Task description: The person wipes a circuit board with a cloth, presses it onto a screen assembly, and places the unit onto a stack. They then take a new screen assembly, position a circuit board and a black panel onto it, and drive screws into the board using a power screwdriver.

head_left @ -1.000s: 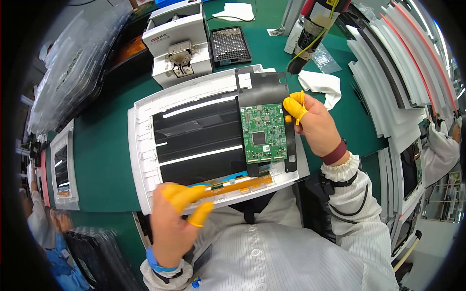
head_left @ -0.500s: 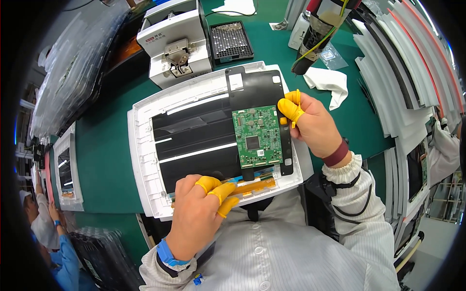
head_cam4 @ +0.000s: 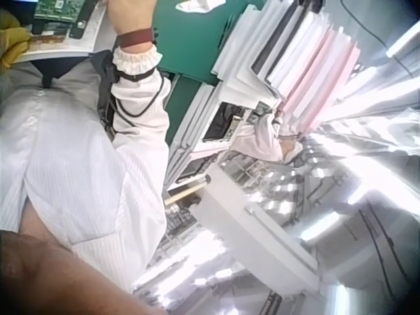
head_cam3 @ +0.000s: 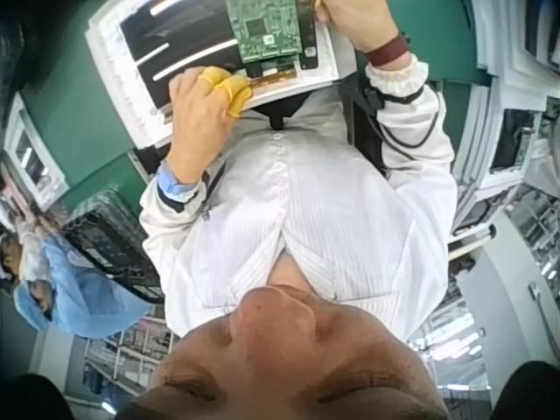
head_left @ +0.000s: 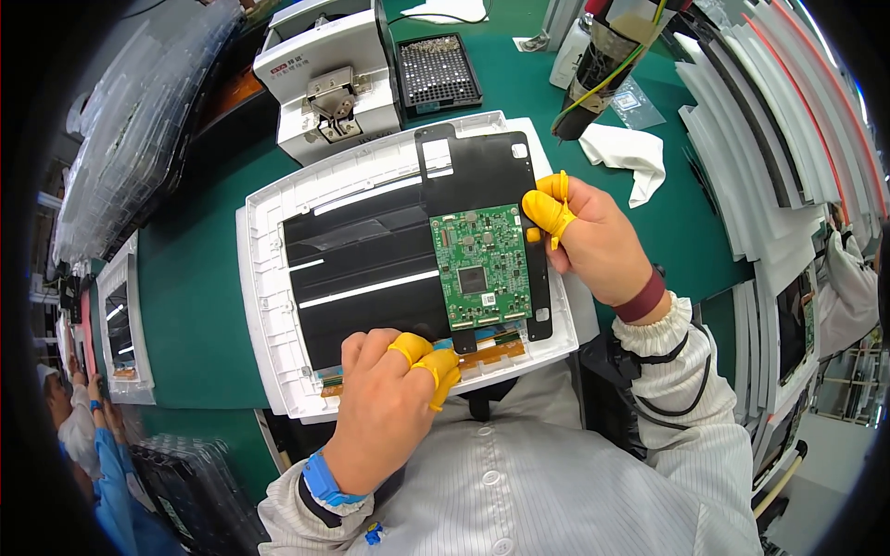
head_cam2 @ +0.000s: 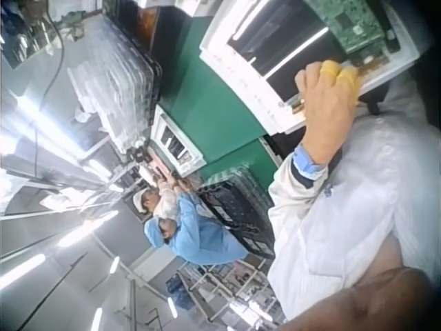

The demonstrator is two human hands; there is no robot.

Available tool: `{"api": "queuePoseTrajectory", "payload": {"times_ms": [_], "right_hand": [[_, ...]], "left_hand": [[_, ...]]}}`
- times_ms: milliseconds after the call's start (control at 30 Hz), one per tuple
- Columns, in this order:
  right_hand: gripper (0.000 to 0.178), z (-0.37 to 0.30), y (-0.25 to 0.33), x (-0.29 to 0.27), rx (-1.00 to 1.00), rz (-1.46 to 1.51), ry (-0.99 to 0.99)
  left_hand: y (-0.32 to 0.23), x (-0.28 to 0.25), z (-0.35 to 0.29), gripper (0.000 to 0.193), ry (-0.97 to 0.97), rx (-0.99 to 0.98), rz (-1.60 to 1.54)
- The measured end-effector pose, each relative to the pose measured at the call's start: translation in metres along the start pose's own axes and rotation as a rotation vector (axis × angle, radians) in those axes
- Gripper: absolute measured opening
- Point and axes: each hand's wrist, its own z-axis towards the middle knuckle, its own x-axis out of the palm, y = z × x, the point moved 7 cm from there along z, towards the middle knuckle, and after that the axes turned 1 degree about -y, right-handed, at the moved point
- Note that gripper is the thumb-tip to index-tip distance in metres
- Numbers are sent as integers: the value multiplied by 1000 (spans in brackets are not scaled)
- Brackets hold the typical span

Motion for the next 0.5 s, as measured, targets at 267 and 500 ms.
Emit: {"api": "queuePoseTrajectory", "payload": {"times_ms": [267, 500], "right_hand": [[19, -4, 4, 2, 12, -54, -22], [20, -6, 7, 2, -6, -121, -26]], "left_hand": [[2, 7, 1, 22, 55, -65, 25], [3, 7, 3, 22, 84, -93, 10]]}}
